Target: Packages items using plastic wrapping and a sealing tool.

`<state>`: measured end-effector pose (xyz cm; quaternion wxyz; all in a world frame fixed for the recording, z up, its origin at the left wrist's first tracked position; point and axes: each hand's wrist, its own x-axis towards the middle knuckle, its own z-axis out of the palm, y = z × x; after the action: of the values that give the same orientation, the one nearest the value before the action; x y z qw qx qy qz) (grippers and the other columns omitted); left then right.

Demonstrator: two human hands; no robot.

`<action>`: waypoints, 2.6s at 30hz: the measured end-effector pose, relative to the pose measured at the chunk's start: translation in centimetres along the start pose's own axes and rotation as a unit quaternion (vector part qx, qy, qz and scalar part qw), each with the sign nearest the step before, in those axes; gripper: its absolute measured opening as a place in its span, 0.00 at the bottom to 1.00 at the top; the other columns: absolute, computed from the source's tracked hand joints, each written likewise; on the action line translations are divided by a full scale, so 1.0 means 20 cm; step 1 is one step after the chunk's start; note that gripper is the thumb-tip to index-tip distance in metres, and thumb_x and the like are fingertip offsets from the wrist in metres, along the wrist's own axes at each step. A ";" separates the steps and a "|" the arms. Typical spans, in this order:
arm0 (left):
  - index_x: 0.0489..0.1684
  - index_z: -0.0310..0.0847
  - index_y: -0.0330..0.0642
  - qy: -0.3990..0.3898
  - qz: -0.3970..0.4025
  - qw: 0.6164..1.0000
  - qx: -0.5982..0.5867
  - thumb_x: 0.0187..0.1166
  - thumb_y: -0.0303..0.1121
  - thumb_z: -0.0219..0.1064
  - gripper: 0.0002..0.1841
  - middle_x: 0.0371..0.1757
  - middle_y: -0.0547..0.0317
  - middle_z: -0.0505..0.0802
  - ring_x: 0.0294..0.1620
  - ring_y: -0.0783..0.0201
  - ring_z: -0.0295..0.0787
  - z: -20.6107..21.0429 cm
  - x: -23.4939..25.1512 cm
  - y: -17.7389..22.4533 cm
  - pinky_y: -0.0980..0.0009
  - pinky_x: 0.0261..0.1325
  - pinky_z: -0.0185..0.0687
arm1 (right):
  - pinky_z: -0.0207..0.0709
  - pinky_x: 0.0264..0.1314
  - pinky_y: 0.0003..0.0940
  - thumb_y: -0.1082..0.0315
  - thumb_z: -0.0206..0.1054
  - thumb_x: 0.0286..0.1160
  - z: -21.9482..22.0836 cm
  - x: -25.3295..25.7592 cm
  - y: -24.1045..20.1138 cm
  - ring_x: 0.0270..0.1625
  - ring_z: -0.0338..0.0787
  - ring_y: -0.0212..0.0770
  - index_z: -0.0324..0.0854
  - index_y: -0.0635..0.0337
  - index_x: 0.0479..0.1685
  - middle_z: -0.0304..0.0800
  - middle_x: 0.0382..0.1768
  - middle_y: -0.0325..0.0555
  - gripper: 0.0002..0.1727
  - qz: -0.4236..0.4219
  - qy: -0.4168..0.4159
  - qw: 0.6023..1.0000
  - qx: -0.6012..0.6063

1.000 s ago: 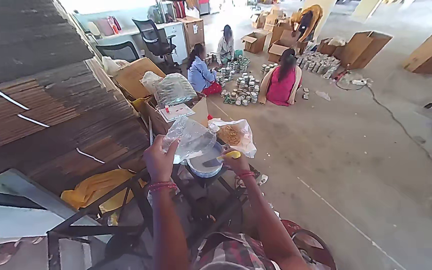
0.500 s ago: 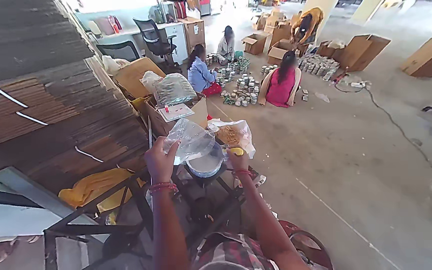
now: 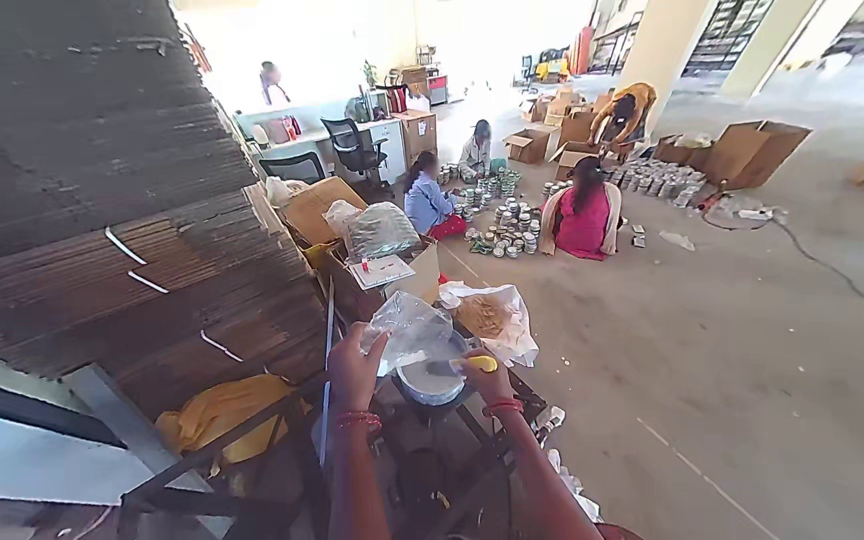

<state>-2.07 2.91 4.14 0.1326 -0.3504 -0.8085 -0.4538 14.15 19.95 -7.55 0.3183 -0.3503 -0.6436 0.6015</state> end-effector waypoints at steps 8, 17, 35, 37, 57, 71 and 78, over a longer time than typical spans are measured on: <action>0.49 0.89 0.31 0.003 0.004 1.000 -0.001 0.76 0.39 0.75 0.18 0.41 0.40 0.95 0.45 0.46 0.95 0.01 0.00 -0.01 0.44 0.55 0.85 | 0.87 0.46 0.43 0.67 0.74 0.73 -0.02 0.05 -0.01 0.38 0.92 0.40 0.89 0.62 0.50 0.94 0.42 0.49 0.11 -0.021 0.060 0.996 -0.056; 0.49 0.89 0.32 -0.001 -0.002 1.000 0.003 0.77 0.39 0.74 0.17 0.40 0.39 0.95 0.45 0.45 0.94 0.00 0.00 -0.01 0.42 0.54 0.83 | 0.89 0.47 0.41 0.67 0.75 0.72 -0.14 0.05 -0.07 0.38 0.93 0.38 0.89 0.62 0.49 0.94 0.42 0.47 0.11 -0.027 0.017 0.995 -0.092; 0.52 0.87 0.33 -0.046 -0.015 0.999 0.009 0.78 0.40 0.76 0.17 0.42 0.37 0.94 0.46 0.39 0.93 0.04 0.02 -0.03 0.35 0.54 0.81 | 0.89 0.45 0.37 0.70 0.75 0.71 -0.05 0.03 -0.03 0.37 0.93 0.37 0.88 0.63 0.48 0.94 0.40 0.47 0.10 -0.002 -0.041 0.997 -0.066; 0.52 0.87 0.32 -0.051 -0.013 0.998 0.016 0.77 0.40 0.76 0.18 0.41 0.36 0.94 0.45 0.37 0.93 0.04 0.03 -0.02 0.34 0.53 0.80 | 0.90 0.42 0.36 0.71 0.75 0.71 -0.10 0.03 -0.08 0.34 0.93 0.36 0.88 0.64 0.46 0.93 0.38 0.47 0.09 0.010 -0.022 0.997 -0.070; 0.48 0.88 0.35 -0.185 0.177 0.965 0.055 0.80 0.39 0.74 0.15 0.37 0.38 0.94 0.41 0.36 0.93 0.16 0.24 0.06 0.34 0.45 0.82 | 0.90 0.40 0.35 0.71 0.74 0.72 -0.18 0.00 -0.01 0.33 0.92 0.36 0.88 0.65 0.47 0.94 0.37 0.47 0.09 -0.007 0.016 0.999 -0.037; 0.52 0.87 0.33 -0.119 0.136 0.983 0.017 0.80 0.40 0.74 0.17 0.40 0.37 0.94 0.42 0.37 0.93 0.07 0.24 -0.08 0.34 0.47 0.83 | 0.89 0.37 0.36 0.71 0.76 0.72 -0.10 0.10 0.07 0.30 0.92 0.38 0.87 0.65 0.49 0.93 0.35 0.49 0.11 0.010 0.075 0.997 0.011; 0.52 0.86 0.34 -0.086 0.099 0.991 -0.013 0.78 0.39 0.76 0.16 0.42 0.38 0.94 0.44 0.39 0.94 0.03 0.21 -0.10 0.37 0.50 0.84 | 0.92 0.38 0.36 0.74 0.75 0.73 -0.15 0.10 0.04 0.31 0.94 0.39 0.87 0.67 0.47 0.94 0.36 0.50 0.09 0.033 0.036 0.999 0.011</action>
<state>-6.51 4.58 4.80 0.1024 -0.4680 -0.7721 -0.4176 15.57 23.19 -8.10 0.3253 -0.3894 -0.6130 0.6055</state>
